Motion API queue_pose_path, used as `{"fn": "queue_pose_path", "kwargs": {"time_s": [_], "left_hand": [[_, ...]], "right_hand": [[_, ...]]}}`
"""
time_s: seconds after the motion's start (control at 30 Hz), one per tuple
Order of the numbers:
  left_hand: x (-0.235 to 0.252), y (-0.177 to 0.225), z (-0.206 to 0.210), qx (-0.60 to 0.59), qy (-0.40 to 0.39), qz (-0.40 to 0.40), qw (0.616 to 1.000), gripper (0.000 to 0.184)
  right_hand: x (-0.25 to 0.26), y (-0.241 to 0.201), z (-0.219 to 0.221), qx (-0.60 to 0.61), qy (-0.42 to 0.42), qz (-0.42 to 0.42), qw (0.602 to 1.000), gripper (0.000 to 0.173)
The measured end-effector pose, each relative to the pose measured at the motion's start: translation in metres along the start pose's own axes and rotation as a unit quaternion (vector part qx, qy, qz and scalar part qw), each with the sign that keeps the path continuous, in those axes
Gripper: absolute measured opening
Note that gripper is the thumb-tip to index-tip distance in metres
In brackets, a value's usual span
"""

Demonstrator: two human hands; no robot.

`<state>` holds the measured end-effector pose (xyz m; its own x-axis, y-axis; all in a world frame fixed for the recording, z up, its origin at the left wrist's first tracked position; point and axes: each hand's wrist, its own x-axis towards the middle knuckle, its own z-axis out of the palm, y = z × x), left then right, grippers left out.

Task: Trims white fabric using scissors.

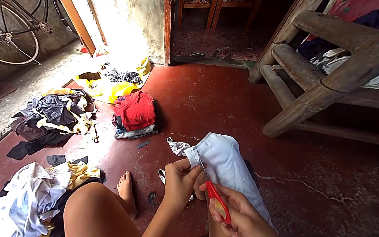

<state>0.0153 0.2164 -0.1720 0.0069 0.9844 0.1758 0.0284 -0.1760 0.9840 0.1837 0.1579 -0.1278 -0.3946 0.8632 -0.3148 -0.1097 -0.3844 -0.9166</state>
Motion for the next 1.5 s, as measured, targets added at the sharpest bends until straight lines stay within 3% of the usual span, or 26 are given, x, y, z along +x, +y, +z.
{"fn": "queue_pose_path", "kwargs": {"time_s": [0.43, 0.67, 1.33, 1.43, 1.5], "left_hand": [[-0.001, 0.005, -0.004, -0.021, -0.041, 0.001, 0.999, 0.009], [0.0, 0.002, -0.008, -0.003, -0.046, 0.015, 0.999, 0.009], [0.0, -0.008, -0.01, 0.068, -0.048, -0.019, 0.996, 0.023], [0.002, 0.005, -0.01, -0.019, -0.042, -0.063, 0.997, 0.012], [0.006, 0.012, -0.013, -0.114, -0.055, -0.077, 0.989, 0.018]], "right_hand": [[0.016, -0.004, -0.005, 0.046, -0.035, 0.029, 0.998, 0.017], [0.016, -0.003, -0.008, 0.081, -0.048, 0.03, 0.995, 0.025], [0.011, -0.008, -0.005, 0.072, -0.031, 0.04, 0.996, 0.026], [0.012, -0.007, -0.005, 0.063, -0.024, 0.035, 0.997, 0.026], [0.008, -0.002, -0.001, 0.014, -0.026, 0.017, 0.999, 0.03]]}}
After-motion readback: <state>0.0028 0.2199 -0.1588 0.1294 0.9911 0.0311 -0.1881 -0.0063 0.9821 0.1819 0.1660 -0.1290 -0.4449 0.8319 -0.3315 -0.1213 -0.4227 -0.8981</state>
